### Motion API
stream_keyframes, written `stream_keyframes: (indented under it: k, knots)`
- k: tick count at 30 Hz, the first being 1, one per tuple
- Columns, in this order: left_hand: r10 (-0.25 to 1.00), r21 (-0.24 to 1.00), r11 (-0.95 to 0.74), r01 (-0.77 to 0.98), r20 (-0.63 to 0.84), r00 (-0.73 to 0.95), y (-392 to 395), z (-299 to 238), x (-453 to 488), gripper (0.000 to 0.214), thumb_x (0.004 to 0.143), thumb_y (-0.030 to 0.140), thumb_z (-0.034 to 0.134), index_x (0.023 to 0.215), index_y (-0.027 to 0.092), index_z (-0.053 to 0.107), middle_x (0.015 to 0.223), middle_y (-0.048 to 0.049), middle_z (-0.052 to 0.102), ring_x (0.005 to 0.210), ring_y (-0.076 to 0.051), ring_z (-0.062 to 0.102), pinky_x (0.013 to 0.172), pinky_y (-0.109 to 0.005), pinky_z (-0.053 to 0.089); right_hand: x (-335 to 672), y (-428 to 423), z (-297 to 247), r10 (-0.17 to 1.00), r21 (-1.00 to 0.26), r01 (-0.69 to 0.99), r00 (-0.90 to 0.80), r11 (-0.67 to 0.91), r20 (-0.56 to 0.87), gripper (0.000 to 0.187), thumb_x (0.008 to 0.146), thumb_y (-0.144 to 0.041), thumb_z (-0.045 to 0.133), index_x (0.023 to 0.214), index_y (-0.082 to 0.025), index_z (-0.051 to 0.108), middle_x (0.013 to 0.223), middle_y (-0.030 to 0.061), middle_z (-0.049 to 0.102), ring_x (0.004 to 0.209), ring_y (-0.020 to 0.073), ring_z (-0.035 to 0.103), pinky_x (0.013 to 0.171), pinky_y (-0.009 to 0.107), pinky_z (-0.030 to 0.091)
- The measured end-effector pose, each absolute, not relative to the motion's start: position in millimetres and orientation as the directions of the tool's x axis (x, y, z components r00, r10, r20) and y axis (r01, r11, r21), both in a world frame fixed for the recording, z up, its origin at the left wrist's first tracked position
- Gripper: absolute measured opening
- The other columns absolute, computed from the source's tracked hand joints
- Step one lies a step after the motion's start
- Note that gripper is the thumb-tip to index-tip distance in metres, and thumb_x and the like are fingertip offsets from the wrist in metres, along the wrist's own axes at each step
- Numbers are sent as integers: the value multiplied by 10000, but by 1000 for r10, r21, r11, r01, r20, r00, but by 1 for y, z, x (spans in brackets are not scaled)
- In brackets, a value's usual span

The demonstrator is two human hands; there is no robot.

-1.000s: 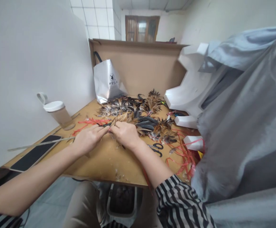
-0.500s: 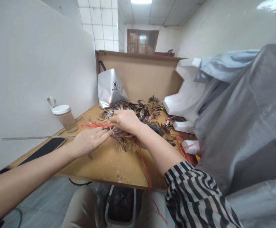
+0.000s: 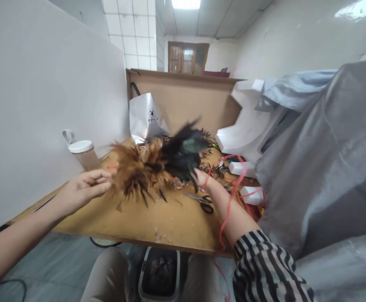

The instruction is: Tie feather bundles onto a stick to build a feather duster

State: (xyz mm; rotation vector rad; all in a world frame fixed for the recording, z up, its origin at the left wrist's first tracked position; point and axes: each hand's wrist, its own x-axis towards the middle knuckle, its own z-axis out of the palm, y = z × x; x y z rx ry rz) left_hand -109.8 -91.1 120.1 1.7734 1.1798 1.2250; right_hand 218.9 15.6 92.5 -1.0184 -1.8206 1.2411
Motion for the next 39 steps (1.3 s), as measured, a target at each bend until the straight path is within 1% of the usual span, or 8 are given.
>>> stream_keyframes:
  k: [3,6,13,18,21,28,33,39]
  knots:
    - [979,978,-197,62,193,65,-81,118,-104,189,664,324,688,751,162,642,635,-35,615,392,-45,344,353,-161,246,220,-7,79,801,-913,336,-598,233,-16,252,627,-373,696,709,-135,718,609,25,628,543,116,505,549,240,384]
    - [990,989,-138,-52,140,30,-67,114,-109,214,649,317,707,734,141,620,649,-39,613,396,-25,309,346,-143,189,236,-41,75,759,-869,436,-640,236,-115,322,706,-445,628,803,-152,720,686,34,641,594,120,517,583,241,383]
    - [993,960,-95,-262,74,-90,-40,94,-130,274,588,273,760,738,120,590,665,-25,602,412,-12,321,336,-116,178,325,-153,58,875,-770,624,-440,136,-202,256,734,-487,581,767,-275,723,672,83,646,612,192,589,551,295,447]
    - [996,939,-17,-343,46,76,-32,82,-91,256,611,274,749,690,107,571,631,-15,564,411,-4,303,340,-111,163,337,-163,59,980,-665,734,-196,136,-16,352,657,-466,668,972,-309,692,1054,121,651,984,295,593,856,400,472]
    - [990,930,-4,-368,54,127,-36,82,-55,267,616,276,746,708,112,558,668,-20,583,423,-8,334,351,-114,170,297,-135,72,979,-736,650,-176,191,99,405,718,-476,610,1032,-226,659,1128,122,619,1065,288,552,948,441,406]
    - [994,929,-8,-371,49,99,-46,77,-13,293,618,306,740,741,112,558,668,-10,586,425,-9,345,356,-120,174,162,-46,75,932,-949,88,-236,302,275,378,712,-379,625,1025,-167,620,1021,89,656,925,189,603,862,335,441]
    - [999,931,-51,-362,48,-18,-36,58,-12,316,599,323,748,755,111,574,658,-6,591,422,-11,358,351,-121,179,108,-3,44,956,-980,-28,-215,197,198,223,718,-345,541,759,-154,650,592,-5,598,562,126,530,602,262,426]
    - [995,936,-42,-350,6,-103,-23,30,-6,347,578,345,750,782,107,600,610,5,584,401,-11,349,343,-127,160,100,10,12,969,-968,-91,-62,233,239,166,654,-314,569,603,-158,596,566,-15,579,547,111,482,580,232,380]
